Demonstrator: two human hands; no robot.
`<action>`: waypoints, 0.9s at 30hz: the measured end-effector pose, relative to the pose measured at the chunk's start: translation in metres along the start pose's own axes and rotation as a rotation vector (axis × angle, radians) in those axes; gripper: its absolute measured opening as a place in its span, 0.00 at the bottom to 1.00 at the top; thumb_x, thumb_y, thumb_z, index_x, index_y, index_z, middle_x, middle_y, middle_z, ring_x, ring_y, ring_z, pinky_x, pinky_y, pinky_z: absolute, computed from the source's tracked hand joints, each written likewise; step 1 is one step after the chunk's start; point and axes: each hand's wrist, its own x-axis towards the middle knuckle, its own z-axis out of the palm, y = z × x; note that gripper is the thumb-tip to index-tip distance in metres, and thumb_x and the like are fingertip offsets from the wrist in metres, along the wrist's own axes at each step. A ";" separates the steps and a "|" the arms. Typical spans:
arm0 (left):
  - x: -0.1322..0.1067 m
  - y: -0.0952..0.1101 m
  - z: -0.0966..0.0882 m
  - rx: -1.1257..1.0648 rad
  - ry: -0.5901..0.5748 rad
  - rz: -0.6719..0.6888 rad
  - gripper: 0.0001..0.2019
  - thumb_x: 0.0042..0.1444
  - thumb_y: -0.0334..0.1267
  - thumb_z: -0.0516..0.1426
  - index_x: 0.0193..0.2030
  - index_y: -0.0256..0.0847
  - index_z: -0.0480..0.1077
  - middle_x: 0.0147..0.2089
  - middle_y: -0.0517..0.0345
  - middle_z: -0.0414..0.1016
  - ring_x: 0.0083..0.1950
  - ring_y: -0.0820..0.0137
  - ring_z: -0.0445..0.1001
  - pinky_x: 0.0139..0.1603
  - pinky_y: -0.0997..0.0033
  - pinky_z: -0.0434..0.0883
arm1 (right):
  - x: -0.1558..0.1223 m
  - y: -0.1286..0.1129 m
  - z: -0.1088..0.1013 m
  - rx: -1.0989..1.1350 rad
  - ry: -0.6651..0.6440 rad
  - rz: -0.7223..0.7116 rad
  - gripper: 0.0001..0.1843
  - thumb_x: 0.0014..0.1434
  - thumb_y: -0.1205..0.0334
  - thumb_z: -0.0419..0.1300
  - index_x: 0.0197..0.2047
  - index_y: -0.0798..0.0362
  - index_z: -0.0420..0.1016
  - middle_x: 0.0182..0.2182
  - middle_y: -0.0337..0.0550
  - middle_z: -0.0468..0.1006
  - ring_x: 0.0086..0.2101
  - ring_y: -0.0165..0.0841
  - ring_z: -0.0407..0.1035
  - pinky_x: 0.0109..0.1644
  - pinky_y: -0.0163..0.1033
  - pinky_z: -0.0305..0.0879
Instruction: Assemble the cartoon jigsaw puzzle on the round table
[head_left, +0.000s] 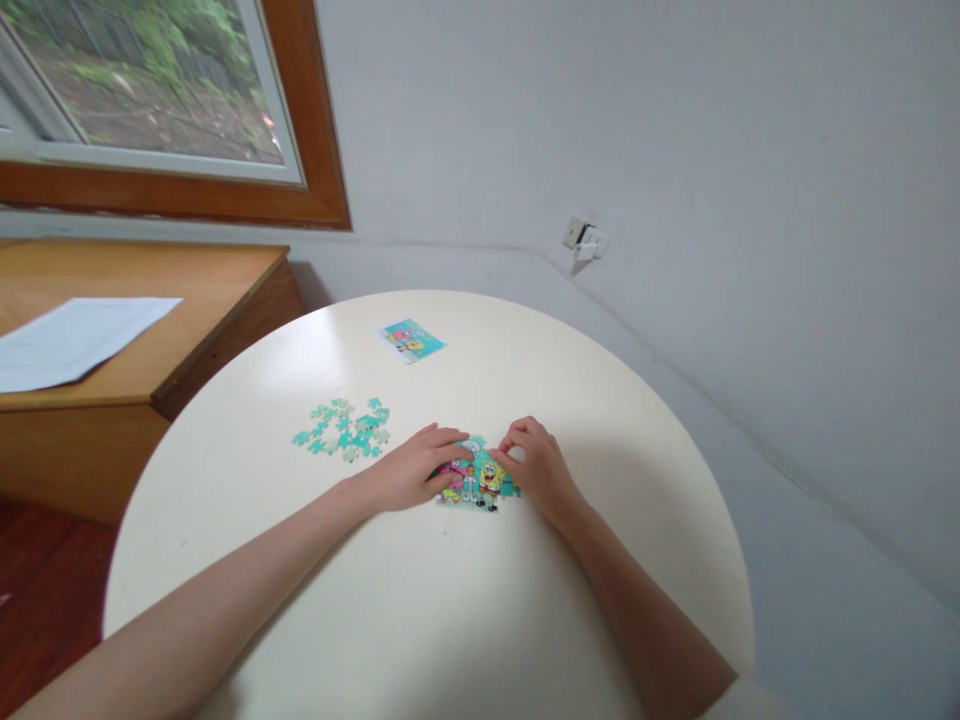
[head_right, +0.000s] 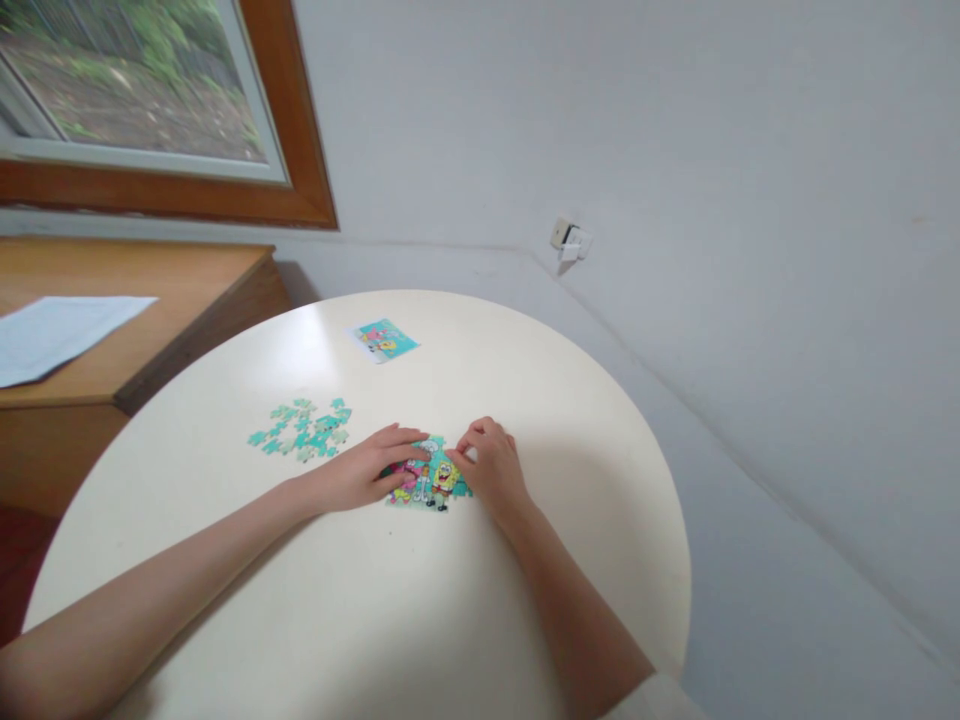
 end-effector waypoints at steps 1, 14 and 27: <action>0.000 0.000 0.000 0.006 0.000 0.004 0.14 0.58 0.35 0.52 0.51 0.40 0.67 0.59 0.44 0.64 0.60 0.61 0.62 0.63 0.52 0.55 | 0.000 0.000 0.000 0.006 -0.001 -0.002 0.07 0.49 0.65 0.63 0.23 0.51 0.70 0.32 0.41 0.69 0.34 0.34 0.66 0.42 0.42 0.61; -0.001 0.003 -0.003 0.031 0.012 0.014 0.14 0.60 0.36 0.50 0.51 0.42 0.68 0.59 0.45 0.65 0.59 0.61 0.63 0.63 0.52 0.56 | 0.003 0.010 0.004 0.223 0.184 0.039 0.02 0.49 0.64 0.56 0.29 0.51 0.65 0.29 0.41 0.71 0.33 0.34 0.67 0.39 0.41 0.63; 0.001 -0.002 -0.001 0.051 0.107 0.029 0.14 0.60 0.34 0.48 0.46 0.39 0.71 0.52 0.45 0.71 0.52 0.63 0.70 0.53 0.62 0.67 | 0.004 0.011 0.003 0.220 0.152 0.042 0.05 0.49 0.64 0.53 0.31 0.52 0.67 0.30 0.42 0.72 0.33 0.35 0.68 0.41 0.42 0.64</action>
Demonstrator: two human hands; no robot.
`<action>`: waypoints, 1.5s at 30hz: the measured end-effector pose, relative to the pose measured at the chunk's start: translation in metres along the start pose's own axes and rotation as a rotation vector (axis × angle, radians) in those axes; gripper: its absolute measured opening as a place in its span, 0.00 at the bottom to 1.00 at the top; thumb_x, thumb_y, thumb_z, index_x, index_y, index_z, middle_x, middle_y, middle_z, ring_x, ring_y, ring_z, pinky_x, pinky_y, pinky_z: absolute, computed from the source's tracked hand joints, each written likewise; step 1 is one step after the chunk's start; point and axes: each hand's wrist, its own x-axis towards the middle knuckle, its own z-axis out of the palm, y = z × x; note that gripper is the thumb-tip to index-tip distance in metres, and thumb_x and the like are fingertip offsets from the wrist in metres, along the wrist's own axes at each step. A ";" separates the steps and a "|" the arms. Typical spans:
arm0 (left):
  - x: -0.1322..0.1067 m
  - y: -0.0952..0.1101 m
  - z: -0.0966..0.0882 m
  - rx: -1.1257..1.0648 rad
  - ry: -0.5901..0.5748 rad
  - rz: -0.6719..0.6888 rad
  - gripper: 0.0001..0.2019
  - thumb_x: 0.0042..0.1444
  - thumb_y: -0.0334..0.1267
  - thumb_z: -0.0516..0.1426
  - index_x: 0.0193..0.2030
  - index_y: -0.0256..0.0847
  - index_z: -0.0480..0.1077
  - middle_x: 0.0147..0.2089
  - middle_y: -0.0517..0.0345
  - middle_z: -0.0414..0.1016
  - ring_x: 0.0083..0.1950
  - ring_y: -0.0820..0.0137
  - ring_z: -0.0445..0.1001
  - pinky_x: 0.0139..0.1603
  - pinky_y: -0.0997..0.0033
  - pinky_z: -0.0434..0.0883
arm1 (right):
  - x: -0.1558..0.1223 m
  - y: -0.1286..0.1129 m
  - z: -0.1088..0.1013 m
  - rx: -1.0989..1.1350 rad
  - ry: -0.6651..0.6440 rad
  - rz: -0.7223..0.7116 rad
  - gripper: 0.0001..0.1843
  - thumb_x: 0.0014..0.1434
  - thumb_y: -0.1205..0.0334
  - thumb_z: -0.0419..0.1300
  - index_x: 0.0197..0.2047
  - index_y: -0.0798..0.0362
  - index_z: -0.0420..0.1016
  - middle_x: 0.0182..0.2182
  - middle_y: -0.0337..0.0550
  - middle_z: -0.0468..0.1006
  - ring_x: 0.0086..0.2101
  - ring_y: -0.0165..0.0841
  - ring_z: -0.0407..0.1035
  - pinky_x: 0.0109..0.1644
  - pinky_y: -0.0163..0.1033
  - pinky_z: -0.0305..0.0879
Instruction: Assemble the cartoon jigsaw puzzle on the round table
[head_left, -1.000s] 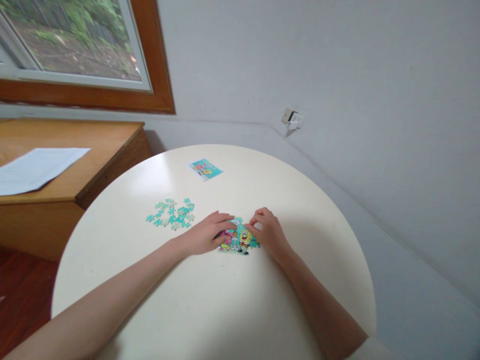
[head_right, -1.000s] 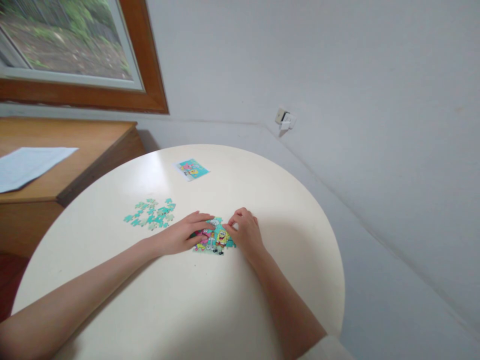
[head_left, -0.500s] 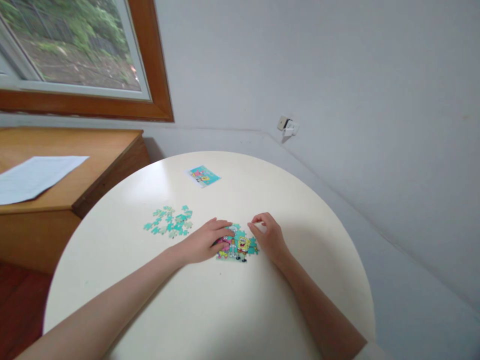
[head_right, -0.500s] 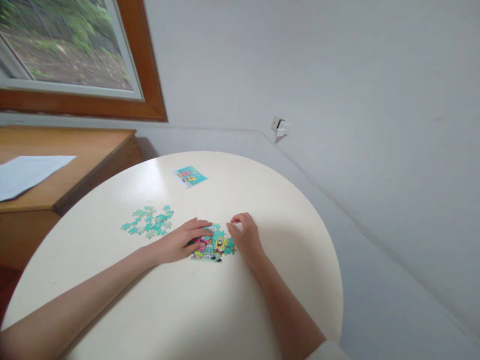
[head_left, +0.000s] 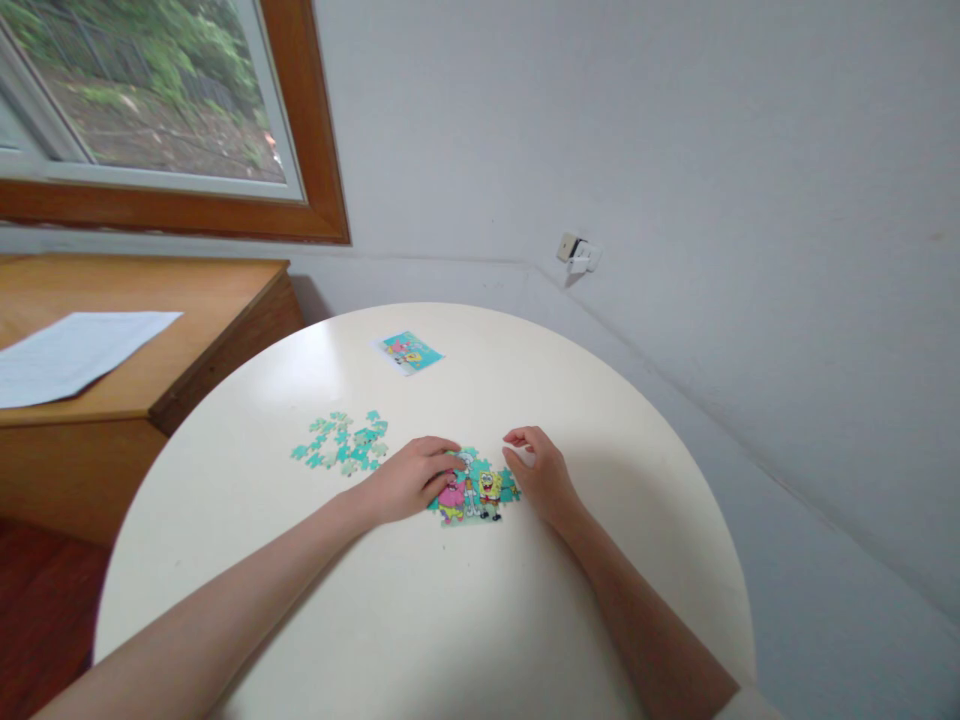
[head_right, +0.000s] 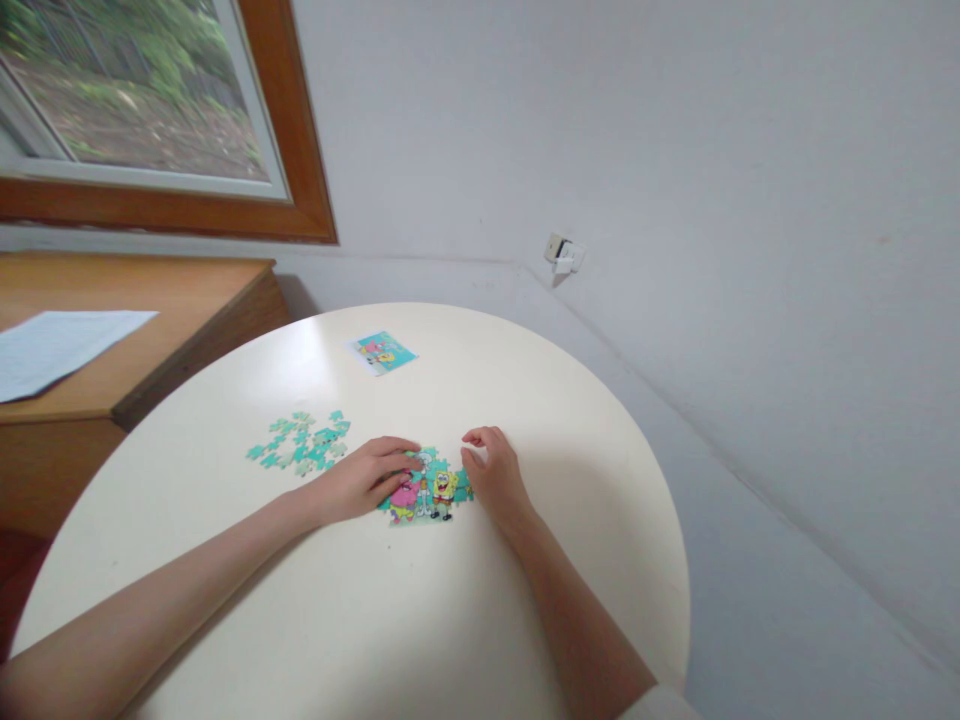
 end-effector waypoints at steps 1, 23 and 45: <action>0.000 0.000 0.000 0.005 0.005 -0.002 0.14 0.60 0.33 0.47 0.46 0.39 0.71 0.51 0.45 0.71 0.51 0.63 0.70 0.53 0.62 0.67 | 0.000 0.000 0.000 -0.002 -0.004 0.003 0.05 0.49 0.64 0.53 0.31 0.51 0.67 0.30 0.42 0.72 0.33 0.34 0.68 0.41 0.42 0.64; 0.001 -0.003 0.001 -0.044 0.044 0.008 0.11 0.58 0.32 0.49 0.43 0.39 0.71 0.47 0.48 0.73 0.49 0.64 0.70 0.51 0.63 0.66 | 0.001 0.001 -0.001 -0.009 -0.017 0.013 0.06 0.48 0.65 0.52 0.31 0.51 0.67 0.30 0.43 0.72 0.34 0.35 0.68 0.41 0.43 0.64; 0.002 0.000 -0.002 -0.053 0.037 -0.010 0.11 0.59 0.32 0.48 0.41 0.39 0.71 0.46 0.47 0.74 0.49 0.65 0.71 0.51 0.63 0.67 | 0.000 0.002 -0.002 0.011 -0.006 0.028 0.06 0.48 0.62 0.52 0.30 0.51 0.68 0.29 0.43 0.73 0.33 0.36 0.68 0.41 0.44 0.65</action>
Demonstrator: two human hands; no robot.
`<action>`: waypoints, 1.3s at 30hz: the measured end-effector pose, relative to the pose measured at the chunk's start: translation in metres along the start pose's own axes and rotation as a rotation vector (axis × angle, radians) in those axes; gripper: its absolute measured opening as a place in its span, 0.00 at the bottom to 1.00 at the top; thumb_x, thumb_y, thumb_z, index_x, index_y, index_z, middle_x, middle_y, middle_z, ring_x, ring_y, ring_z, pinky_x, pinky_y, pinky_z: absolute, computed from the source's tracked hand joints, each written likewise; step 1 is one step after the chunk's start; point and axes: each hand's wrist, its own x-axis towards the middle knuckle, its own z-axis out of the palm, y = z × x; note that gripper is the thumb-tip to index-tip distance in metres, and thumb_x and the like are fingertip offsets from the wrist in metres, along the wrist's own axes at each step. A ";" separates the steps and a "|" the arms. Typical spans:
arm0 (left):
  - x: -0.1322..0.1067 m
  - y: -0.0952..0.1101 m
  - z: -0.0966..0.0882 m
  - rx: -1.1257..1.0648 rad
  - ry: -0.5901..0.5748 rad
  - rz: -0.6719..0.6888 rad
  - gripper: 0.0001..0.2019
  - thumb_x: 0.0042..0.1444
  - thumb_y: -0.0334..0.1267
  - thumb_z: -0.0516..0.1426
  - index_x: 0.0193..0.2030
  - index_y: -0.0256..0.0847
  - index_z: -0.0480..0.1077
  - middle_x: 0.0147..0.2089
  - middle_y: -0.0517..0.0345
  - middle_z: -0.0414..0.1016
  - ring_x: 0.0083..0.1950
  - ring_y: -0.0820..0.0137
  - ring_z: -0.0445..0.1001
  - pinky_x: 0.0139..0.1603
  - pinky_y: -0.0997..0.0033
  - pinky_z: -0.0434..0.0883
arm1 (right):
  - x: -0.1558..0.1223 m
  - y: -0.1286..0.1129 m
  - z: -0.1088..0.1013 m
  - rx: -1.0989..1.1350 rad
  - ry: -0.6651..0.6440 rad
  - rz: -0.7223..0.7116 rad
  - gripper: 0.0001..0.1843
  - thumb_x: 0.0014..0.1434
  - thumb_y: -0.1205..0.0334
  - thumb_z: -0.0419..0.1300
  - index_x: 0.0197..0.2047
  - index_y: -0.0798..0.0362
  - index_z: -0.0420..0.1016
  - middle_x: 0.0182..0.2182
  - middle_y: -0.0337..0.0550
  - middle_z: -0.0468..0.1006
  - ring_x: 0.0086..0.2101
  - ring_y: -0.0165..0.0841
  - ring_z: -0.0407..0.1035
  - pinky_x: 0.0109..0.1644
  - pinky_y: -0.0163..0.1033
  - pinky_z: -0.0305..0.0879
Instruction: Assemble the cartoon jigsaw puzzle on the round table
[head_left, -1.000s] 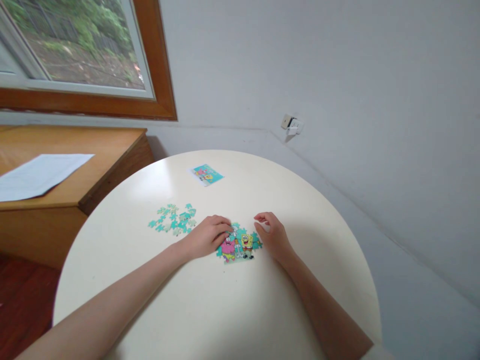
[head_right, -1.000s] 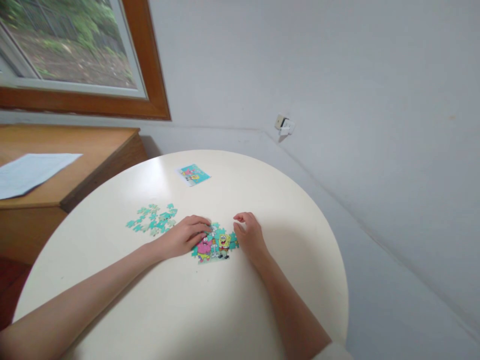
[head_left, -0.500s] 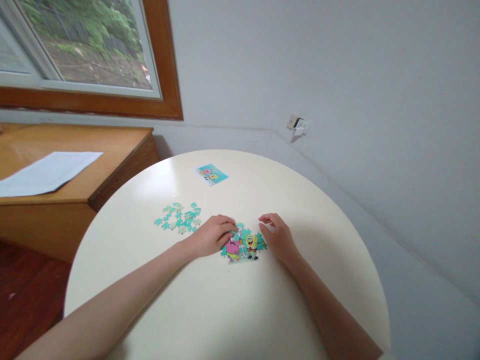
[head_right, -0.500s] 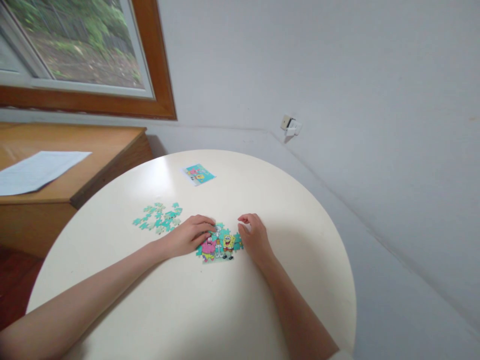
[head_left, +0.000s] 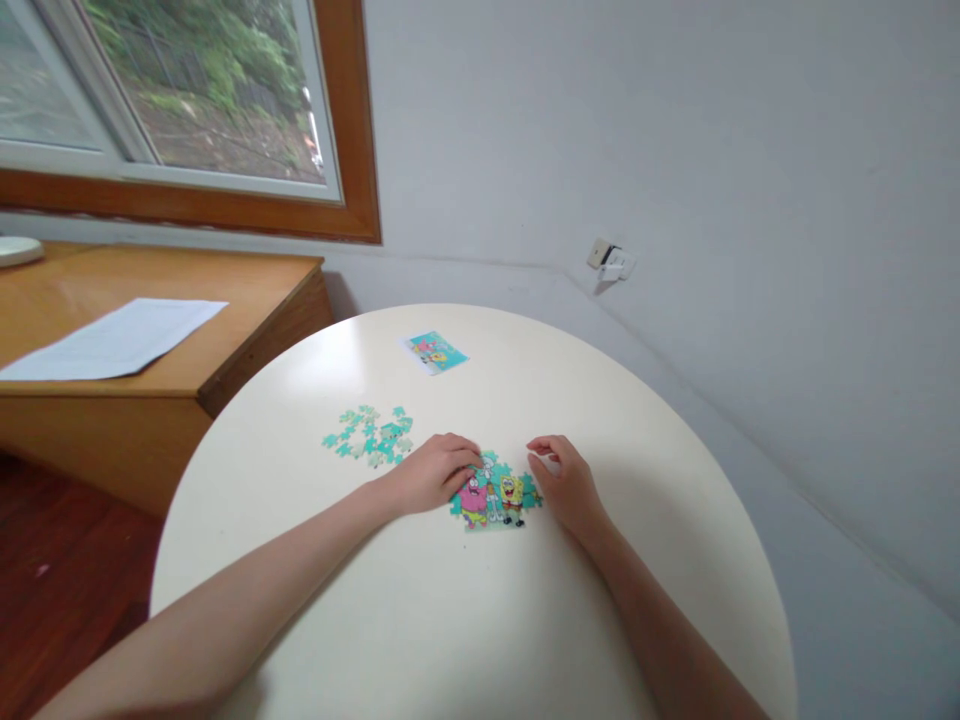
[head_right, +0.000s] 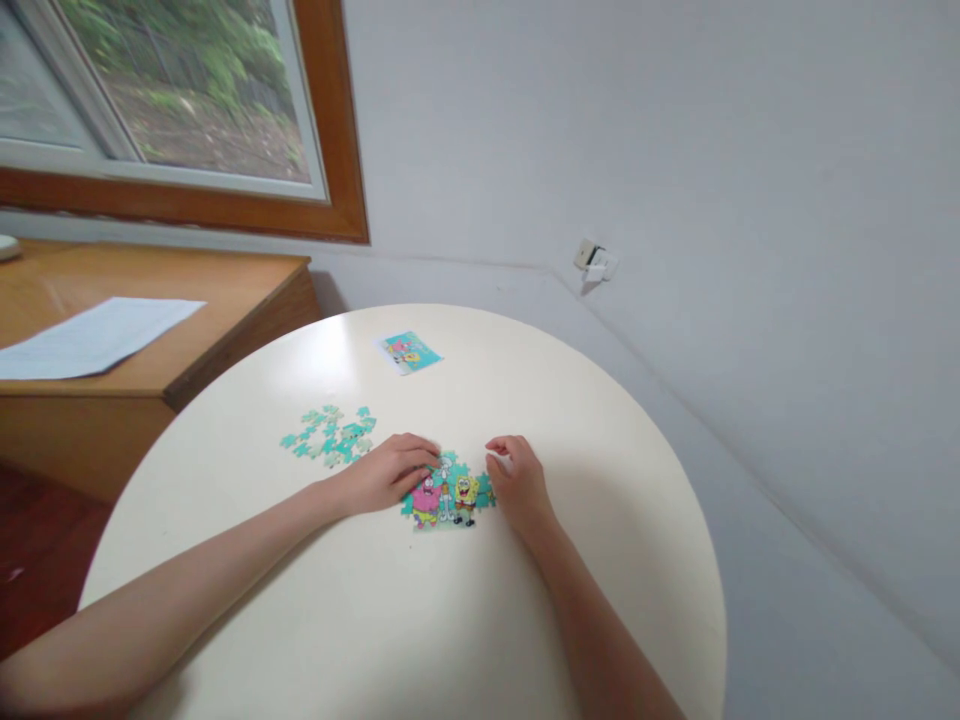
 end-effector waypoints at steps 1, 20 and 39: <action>0.000 0.000 0.000 -0.003 0.000 -0.001 0.11 0.59 0.32 0.48 0.41 0.39 0.71 0.47 0.48 0.74 0.49 0.65 0.71 0.51 0.64 0.67 | 0.000 0.000 0.000 0.002 0.003 -0.001 0.06 0.48 0.62 0.52 0.30 0.51 0.68 0.29 0.43 0.73 0.32 0.36 0.68 0.40 0.44 0.65; 0.000 -0.002 -0.004 0.027 0.229 -0.254 0.12 0.55 0.26 0.47 0.38 0.37 0.71 0.40 0.51 0.73 0.42 0.66 0.71 0.45 0.67 0.69 | 0.000 0.005 -0.004 -0.007 -0.035 0.040 0.09 0.49 0.57 0.53 0.32 0.51 0.69 0.30 0.45 0.74 0.32 0.36 0.68 0.40 0.45 0.65; -0.008 -0.017 -0.018 0.551 0.060 -0.817 0.24 0.60 0.45 0.45 0.60 0.36 0.60 0.64 0.35 0.54 0.65 0.46 0.51 0.59 0.34 0.44 | 0.001 0.005 -0.004 -0.028 -0.056 0.020 0.09 0.49 0.57 0.52 0.30 0.52 0.70 0.29 0.44 0.73 0.31 0.36 0.68 0.39 0.43 0.65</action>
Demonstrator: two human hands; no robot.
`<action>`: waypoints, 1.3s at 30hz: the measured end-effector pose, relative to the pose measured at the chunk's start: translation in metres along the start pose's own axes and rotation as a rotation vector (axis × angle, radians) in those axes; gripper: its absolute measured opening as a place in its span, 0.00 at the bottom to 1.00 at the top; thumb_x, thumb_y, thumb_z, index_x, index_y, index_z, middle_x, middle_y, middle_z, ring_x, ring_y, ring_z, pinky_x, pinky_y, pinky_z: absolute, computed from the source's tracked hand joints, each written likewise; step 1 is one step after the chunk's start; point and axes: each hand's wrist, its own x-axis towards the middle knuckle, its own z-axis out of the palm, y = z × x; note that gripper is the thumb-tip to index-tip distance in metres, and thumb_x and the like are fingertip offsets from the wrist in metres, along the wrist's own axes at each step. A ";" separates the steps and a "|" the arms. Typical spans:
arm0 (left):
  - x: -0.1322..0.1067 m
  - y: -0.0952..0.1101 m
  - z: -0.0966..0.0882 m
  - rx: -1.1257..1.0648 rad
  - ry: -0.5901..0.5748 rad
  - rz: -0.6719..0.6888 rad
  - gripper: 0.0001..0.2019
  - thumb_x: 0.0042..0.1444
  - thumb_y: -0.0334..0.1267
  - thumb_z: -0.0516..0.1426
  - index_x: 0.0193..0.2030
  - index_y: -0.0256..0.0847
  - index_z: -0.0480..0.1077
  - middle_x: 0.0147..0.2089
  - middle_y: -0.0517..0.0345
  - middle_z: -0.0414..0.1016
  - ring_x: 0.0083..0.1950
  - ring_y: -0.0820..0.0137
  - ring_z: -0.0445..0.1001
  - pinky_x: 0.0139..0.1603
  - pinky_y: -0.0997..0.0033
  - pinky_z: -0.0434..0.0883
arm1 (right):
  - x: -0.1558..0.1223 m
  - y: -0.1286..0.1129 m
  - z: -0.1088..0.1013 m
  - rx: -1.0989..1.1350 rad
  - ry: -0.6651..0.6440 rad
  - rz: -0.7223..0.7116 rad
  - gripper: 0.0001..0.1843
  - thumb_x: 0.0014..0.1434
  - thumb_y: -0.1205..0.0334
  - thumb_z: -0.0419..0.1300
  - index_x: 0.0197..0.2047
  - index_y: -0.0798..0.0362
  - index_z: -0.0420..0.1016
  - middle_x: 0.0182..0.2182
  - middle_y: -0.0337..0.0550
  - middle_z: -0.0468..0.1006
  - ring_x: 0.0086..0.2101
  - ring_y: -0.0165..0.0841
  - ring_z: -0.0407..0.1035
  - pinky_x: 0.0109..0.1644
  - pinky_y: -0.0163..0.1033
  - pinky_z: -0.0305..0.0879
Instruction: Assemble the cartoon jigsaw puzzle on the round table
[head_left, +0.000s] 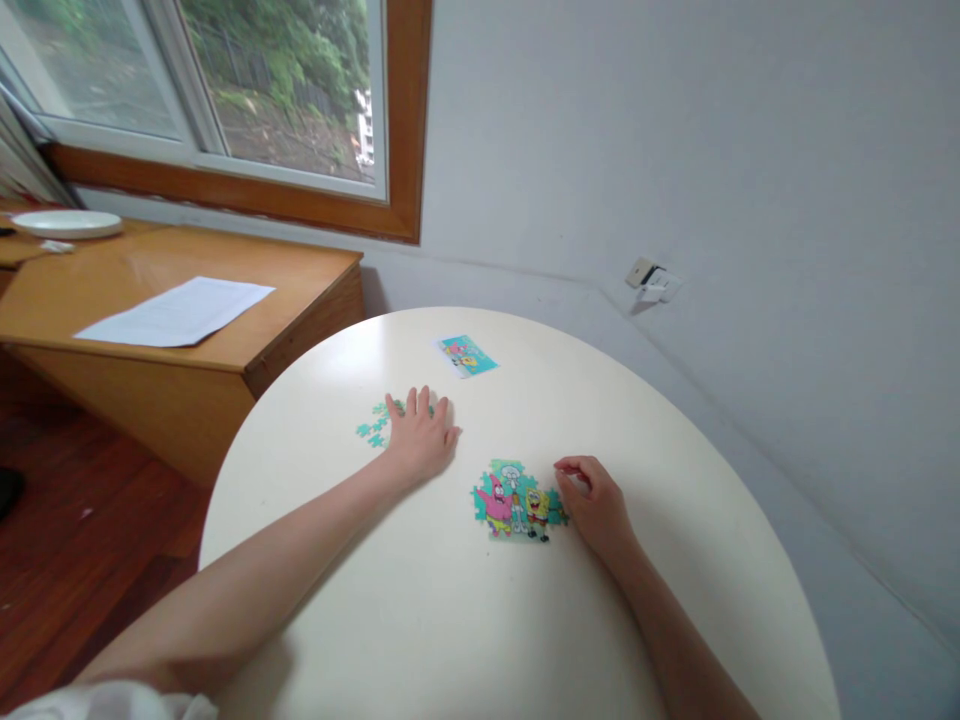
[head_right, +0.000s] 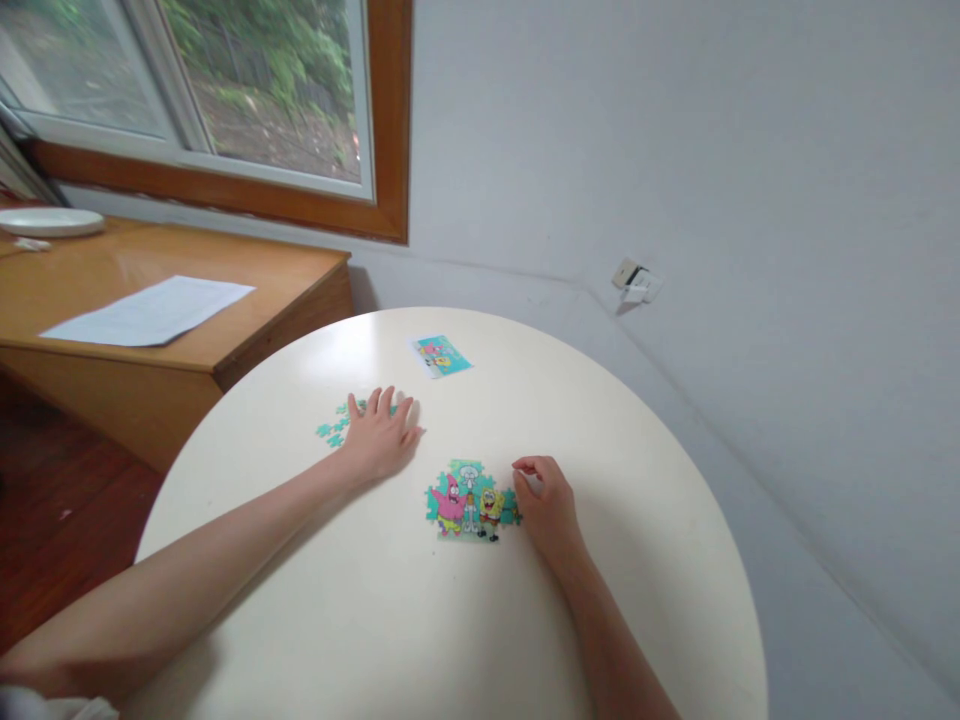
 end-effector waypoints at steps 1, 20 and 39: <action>0.000 -0.001 0.002 -0.001 -0.054 -0.033 0.26 0.60 0.48 0.43 0.62 0.37 0.57 0.66 0.34 0.50 0.66 0.44 0.48 0.58 0.31 0.41 | 0.000 0.000 0.000 0.001 0.002 -0.003 0.09 0.49 0.57 0.52 0.30 0.52 0.70 0.29 0.44 0.73 0.32 0.36 0.68 0.39 0.43 0.65; 0.010 -0.008 0.007 -0.089 0.053 0.179 0.11 0.58 0.37 0.48 0.43 0.35 0.67 0.44 0.42 0.68 0.47 0.56 0.65 0.46 0.57 0.62 | -0.001 -0.005 -0.002 -0.022 -0.021 -0.005 0.08 0.49 0.58 0.52 0.29 0.52 0.69 0.29 0.44 0.73 0.32 0.35 0.68 0.38 0.42 0.64; 0.011 -0.006 -0.007 -0.122 -0.156 0.193 0.14 0.61 0.40 0.45 0.35 0.38 0.69 0.33 0.45 0.76 0.36 0.59 0.74 0.33 0.67 0.61 | -0.001 -0.007 -0.002 -0.021 -0.026 -0.010 0.08 0.49 0.58 0.52 0.29 0.52 0.69 0.29 0.44 0.73 0.32 0.36 0.67 0.39 0.42 0.64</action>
